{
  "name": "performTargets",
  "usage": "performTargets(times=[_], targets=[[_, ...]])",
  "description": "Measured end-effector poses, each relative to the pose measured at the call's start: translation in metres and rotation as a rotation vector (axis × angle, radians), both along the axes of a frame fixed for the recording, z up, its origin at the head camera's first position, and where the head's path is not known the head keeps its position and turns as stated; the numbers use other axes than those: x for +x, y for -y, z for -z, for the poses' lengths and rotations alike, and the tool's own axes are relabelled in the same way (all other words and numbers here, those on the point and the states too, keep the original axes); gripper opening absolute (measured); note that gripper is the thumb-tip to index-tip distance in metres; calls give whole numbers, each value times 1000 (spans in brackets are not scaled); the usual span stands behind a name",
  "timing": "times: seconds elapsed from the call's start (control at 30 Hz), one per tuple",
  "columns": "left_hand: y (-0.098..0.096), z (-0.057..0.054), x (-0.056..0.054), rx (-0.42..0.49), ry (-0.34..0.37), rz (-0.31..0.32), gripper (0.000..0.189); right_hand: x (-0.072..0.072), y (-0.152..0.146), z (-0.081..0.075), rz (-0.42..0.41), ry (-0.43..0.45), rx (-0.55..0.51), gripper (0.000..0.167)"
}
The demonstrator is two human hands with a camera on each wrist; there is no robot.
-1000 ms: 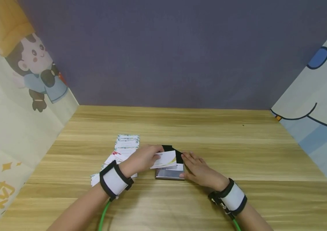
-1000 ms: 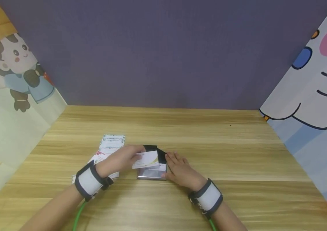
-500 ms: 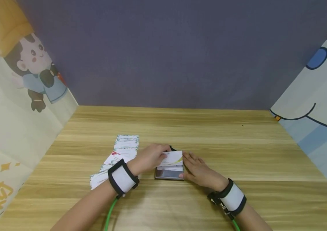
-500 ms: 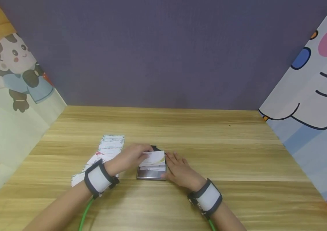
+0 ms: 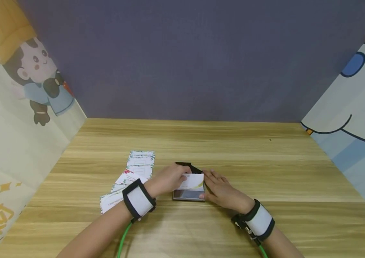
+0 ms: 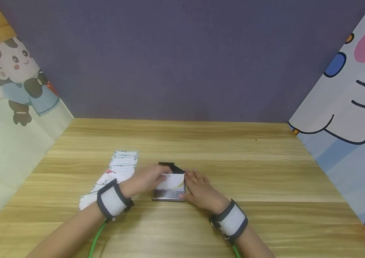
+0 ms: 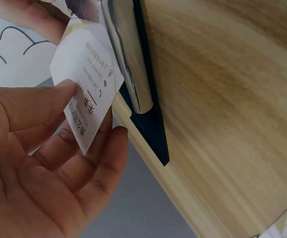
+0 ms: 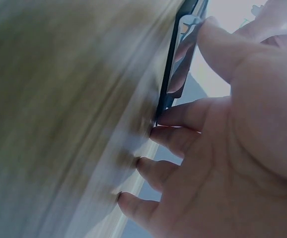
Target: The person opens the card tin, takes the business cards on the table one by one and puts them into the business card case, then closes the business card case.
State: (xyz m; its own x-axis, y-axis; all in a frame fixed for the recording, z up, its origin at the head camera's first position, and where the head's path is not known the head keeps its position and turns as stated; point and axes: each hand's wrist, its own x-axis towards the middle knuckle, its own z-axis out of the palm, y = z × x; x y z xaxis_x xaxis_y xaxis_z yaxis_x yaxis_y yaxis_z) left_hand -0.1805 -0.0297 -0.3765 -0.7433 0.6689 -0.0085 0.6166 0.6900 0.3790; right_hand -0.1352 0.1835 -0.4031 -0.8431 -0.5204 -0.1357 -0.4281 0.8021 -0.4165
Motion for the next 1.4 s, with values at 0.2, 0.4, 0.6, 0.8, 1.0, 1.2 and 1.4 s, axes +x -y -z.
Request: performTargets(times=[0.2, 0.4, 0.6, 0.8, 1.0, 1.2, 1.4], targets=[[-1, 2, 2, -12, 17, 15, 22, -1, 0, 1, 3, 6, -5, 71], [-1, 4, 4, -49, 57, 8, 31, -1, 0, 1, 6, 18, -2, 72], [-2, 5, 6, -88, 52, 23, 36, -1, -1, 1, 5, 7, 11, 71], [-2, 6, 8, -115, 13, 40, 37, -1, 0, 1, -2, 15, 2, 71], [-1, 6, 9, -113, -48, 73, 24, -1, 0, 1, 0, 16, 5, 72], [0, 7, 9, -112, -60, 87, 21, -1, 0, 1, 1, 12, 2, 72], [5, 6, 10, -100, -54, 98, 25, -1, 0, 1, 1, 22, 5, 72]])
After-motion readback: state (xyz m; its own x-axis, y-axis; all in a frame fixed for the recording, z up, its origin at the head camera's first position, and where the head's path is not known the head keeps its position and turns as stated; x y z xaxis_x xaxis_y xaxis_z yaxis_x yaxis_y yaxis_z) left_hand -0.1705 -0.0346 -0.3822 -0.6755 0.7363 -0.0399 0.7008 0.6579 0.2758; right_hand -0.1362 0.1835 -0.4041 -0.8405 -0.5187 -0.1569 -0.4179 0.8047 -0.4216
